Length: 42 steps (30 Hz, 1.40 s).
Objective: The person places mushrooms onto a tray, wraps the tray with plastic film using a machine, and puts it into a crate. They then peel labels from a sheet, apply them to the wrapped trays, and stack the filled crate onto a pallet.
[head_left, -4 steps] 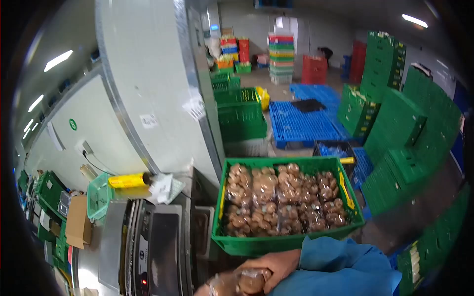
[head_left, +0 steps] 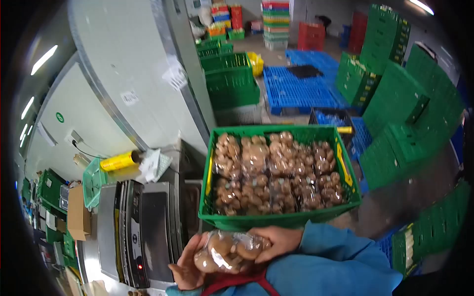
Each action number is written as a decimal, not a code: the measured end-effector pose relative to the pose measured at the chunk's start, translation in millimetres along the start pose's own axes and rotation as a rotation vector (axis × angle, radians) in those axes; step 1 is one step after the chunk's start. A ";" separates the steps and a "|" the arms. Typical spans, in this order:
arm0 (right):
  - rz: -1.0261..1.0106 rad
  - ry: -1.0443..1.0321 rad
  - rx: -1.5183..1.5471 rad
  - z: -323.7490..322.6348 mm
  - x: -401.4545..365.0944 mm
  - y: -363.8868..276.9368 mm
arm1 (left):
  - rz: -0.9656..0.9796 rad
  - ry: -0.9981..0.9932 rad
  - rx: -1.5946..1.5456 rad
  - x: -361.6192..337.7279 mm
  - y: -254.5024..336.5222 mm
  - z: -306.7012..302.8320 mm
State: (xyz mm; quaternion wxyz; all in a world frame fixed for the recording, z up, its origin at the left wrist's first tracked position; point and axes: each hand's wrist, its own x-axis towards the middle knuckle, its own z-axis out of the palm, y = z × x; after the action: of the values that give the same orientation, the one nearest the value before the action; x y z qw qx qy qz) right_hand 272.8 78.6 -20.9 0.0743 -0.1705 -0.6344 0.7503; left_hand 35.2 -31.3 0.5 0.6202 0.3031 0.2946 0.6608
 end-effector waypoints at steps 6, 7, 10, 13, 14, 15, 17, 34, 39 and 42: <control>-0.036 0.484 0.300 -60.2 -56.2 10.5 | -0.194 -0.171 0.177 102.3 -43.9 58.8; -0.031 0.612 0.310 -70.9 -69.3 16.8 | -0.213 -0.186 0.128 122.4 -50.7 72.0; -0.296 0.889 0.652 -141.2 -105.9 42.2 | -0.028 -0.494 0.571 196.3 -95.6 85.0; -0.418 1.222 0.850 -211.9 -115.4 49.7 | 0.461 -0.756 1.422 262.6 -152.6 104.4; -0.317 1.375 0.726 -237.8 -120.0 70.5 | 0.531 -0.796 1.534 279.5 -177.5 105.2; -0.265 1.442 0.618 -253.7 -118.9 80.0 | 0.604 -0.834 1.647 296.7 -201.0 103.2; -0.216 1.445 0.555 -282.1 -112.3 109.7 | 0.640 -0.857 1.704 326.4 -237.0 88.5; 0.237 1.467 -1.126 -321.5 -70.4 166.7 | 0.607 -0.657 1.899 342.0 -277.6 52.0; 0.199 1.311 -1.006 -315.0 -65.4 80.6 | 0.784 -0.599 1.548 294.0 -208.6 76.2; -0.330 1.191 -0.823 -341.7 -20.4 65.4 | 0.456 -0.513 1.165 223.2 -124.3 59.6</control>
State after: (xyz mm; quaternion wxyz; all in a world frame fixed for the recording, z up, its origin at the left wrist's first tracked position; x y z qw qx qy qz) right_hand 418.3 376.5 -128.3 0.4476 -0.4652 -0.7337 0.2117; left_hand 150.1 199.5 -48.5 0.2508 0.7899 0.3749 0.4154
